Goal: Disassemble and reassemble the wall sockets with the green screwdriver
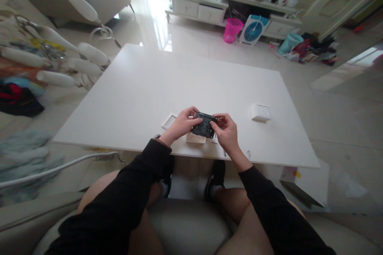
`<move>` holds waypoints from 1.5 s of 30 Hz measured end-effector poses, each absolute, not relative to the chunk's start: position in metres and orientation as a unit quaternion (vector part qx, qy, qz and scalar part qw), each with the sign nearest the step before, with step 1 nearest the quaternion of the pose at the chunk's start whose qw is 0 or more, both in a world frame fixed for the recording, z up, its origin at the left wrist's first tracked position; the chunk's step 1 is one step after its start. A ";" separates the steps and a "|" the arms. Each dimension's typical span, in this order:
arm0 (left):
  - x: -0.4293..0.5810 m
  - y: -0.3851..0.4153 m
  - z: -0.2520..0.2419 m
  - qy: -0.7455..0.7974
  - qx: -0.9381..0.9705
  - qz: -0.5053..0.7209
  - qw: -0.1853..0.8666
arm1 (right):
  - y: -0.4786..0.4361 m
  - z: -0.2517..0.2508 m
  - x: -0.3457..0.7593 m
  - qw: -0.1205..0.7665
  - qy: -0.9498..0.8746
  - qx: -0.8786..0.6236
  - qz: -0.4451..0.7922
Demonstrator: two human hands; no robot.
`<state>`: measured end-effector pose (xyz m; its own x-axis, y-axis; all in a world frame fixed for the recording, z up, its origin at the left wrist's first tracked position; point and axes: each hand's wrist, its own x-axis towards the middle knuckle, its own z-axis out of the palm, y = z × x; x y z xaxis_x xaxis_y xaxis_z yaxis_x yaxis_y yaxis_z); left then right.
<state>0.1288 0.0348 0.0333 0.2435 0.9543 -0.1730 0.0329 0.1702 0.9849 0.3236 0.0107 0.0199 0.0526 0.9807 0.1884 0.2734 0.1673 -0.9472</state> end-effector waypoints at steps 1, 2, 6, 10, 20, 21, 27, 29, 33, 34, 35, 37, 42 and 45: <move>0.129 0.035 0.033 0.478 0.517 0.387 0.595 | 0.011 0.019 0.324 0.489 -0.587 -0.536 0.360; 0.129 0.035 0.033 0.476 0.519 0.389 0.593 | 0.011 0.019 0.323 0.487 -0.588 -0.537 0.359; 0.128 0.035 0.032 0.471 0.525 0.392 0.590 | 0.011 0.017 0.323 0.486 -0.589 -0.537 0.358; 0.127 0.034 0.032 0.470 0.521 0.383 0.600 | 0.012 0.018 0.323 0.493 -0.580 -0.536 0.365; 0.131 0.033 0.024 0.457 0.501 0.383 0.628 | 0.016 0.019 0.325 0.482 -0.568 -0.561 0.360; 0.132 0.033 0.024 0.455 0.499 0.382 0.631 | 0.017 0.019 0.325 0.481 -0.566 -0.564 0.360; 0.130 0.033 0.024 0.451 0.480 0.379 0.650 | 0.016 0.020 0.328 0.480 -0.562 -0.557 0.378; 0.129 0.034 0.023 0.448 0.483 0.380 0.650 | 0.015 0.019 0.328 0.476 -0.568 -0.545 0.391; 0.127 0.036 0.022 0.447 0.504 0.381 0.633 | 0.015 0.018 0.327 0.463 -0.584 -0.535 0.397; 0.126 0.036 0.022 0.448 0.510 0.382 0.627 | 0.015 0.017 0.327 0.463 -0.587 -0.534 0.395; 0.126 0.036 0.022 0.449 0.517 0.382 0.621 | 0.016 0.017 0.327 0.463 -0.589 -0.533 0.393; 0.126 0.035 0.023 0.449 0.530 0.383 0.608 | 0.016 0.017 0.328 0.463 -0.592 -0.532 0.389; 0.126 0.032 0.026 0.457 0.545 0.387 0.586 | 0.016 0.018 0.329 0.458 -0.603 -0.530 0.382; 0.126 0.032 0.026 0.466 0.549 0.387 0.576 | 0.016 0.018 0.329 0.453 -0.617 -0.523 0.375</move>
<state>0.1265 0.0321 0.0259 0.2654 0.9575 -0.1127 0.0661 0.0986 0.9929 0.3290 0.0157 0.0182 -0.0425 0.9850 0.1672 0.3047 0.1721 -0.9368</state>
